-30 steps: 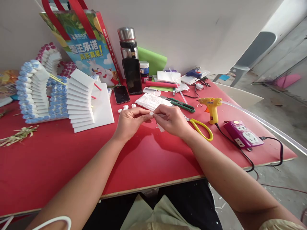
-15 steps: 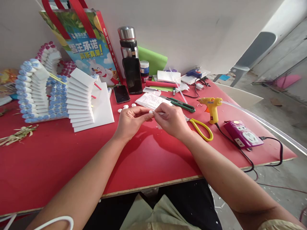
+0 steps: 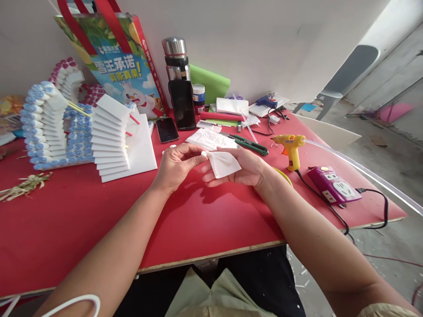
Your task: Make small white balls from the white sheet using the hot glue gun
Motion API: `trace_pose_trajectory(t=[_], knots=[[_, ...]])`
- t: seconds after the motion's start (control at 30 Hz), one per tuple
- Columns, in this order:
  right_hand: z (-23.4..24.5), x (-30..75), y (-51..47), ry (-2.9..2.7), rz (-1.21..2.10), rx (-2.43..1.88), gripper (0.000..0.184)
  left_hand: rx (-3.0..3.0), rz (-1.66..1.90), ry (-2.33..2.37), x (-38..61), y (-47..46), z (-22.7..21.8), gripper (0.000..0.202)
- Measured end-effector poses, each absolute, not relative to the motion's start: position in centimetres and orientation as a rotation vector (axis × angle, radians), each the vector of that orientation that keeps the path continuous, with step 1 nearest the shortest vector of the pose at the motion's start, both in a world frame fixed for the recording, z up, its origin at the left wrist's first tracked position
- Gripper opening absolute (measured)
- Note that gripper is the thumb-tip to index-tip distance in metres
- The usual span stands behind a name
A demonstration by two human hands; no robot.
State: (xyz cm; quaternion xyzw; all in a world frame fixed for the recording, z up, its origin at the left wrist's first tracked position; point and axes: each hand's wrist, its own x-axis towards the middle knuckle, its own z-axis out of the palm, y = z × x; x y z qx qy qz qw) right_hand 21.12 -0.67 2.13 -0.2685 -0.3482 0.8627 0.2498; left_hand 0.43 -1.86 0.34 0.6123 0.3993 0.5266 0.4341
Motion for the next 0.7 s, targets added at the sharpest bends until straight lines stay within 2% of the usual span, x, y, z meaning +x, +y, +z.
trace_pose_trajectory(t=[0.33, 0.5, 0.6, 0.7], knots=[[2.4, 20.9, -1.5, -1.016, 2.196, -0.734, 0.021, 1.56, 1.258, 0.998, 0.5, -1.9, 0.5, 0.026], [2.1, 20.8, -1.5, -1.168, 2.089, -0.731, 0.024, 1.515, 1.27, 1.001, 0.6, -1.9, 0.4, 0.028], [1.8, 20.4, -1.5, -1.43, 1.748, -0.895, 0.028, 1.432, 1.289, 1.018, 0.8, -1.9, 0.1, 0.027], [1.7, 19.9, -1.9, -1.754, 1.1, -1.112, 0.029, 1.34, 1.312, 1.047, 1.2, -1.8, -0.2, 0.027]])
